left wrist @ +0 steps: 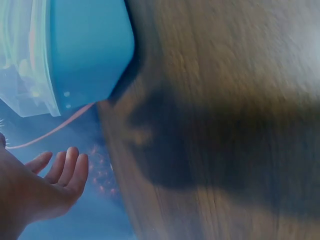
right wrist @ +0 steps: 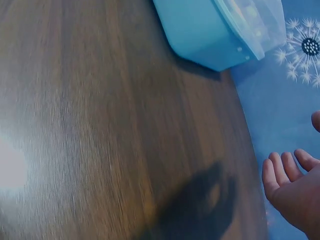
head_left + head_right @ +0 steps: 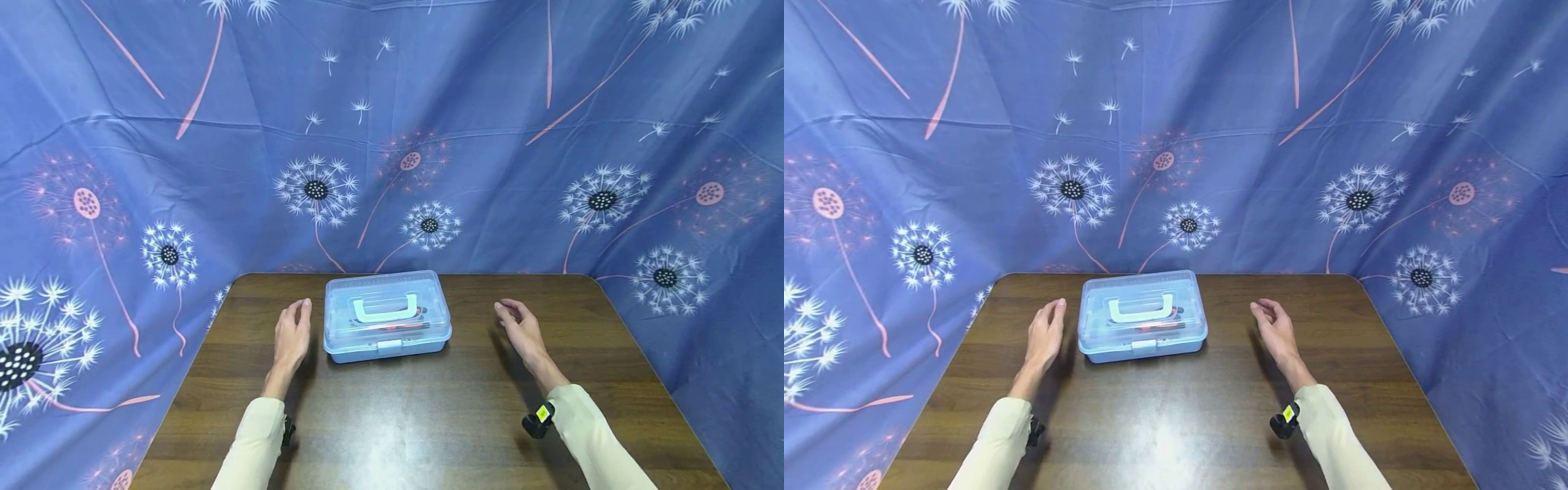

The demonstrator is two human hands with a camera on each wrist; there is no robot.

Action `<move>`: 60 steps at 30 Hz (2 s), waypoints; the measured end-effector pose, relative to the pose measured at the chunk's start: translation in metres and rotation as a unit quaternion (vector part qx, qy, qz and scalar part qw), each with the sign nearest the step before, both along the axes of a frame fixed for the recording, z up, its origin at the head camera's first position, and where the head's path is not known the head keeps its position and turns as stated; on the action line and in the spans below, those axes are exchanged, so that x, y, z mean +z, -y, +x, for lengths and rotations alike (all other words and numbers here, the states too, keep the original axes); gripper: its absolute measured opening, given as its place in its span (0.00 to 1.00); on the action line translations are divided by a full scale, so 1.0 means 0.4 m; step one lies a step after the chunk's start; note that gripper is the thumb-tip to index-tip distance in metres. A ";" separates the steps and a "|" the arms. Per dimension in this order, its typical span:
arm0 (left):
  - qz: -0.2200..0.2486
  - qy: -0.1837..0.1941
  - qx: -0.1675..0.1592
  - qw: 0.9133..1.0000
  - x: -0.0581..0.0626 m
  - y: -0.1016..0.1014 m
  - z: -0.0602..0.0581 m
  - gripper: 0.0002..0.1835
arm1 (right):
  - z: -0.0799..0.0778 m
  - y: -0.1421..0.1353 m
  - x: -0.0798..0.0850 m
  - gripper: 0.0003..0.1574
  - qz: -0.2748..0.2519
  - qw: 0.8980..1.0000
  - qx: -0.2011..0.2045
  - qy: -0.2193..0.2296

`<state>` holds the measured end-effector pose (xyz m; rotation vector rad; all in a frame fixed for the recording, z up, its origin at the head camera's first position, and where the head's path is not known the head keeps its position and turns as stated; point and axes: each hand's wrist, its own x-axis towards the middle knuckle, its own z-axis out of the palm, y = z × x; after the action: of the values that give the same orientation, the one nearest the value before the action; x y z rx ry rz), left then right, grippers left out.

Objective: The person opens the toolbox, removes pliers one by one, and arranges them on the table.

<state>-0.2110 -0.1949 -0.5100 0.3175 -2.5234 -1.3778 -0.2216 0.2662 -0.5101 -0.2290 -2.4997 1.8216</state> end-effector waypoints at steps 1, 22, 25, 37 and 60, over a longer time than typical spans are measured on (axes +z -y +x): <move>0.007 0.003 -0.001 1.000 0.001 -0.003 -0.001 0.36 | -0.002 0.008 -0.001 0.39 -0.005 1.000 0.001 -0.002; 0.087 0.053 0.010 0.995 0.012 -0.050 -0.027 0.35 | -0.039 0.128 -0.019 0.46 -0.072 0.995 0.063 0.034; 0.093 0.073 0.012 0.993 0.011 -0.051 -0.027 0.37 | -0.042 0.145 -0.018 0.47 -0.073 0.994 0.076 0.039; 0.126 0.103 -0.002 0.987 0.006 -0.059 -0.035 0.42 | -0.057 0.201 -0.008 0.48 -0.090 0.989 0.105 0.056; 0.198 0.106 -0.069 0.972 0.003 -0.059 -0.058 0.40 | -0.074 0.212 0.007 0.42 -0.087 0.982 0.162 0.052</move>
<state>-0.2343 -0.1713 -0.5086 0.3863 -2.4548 -2.0037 -0.2512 0.1815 -0.5072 0.0878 -2.5732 2.2055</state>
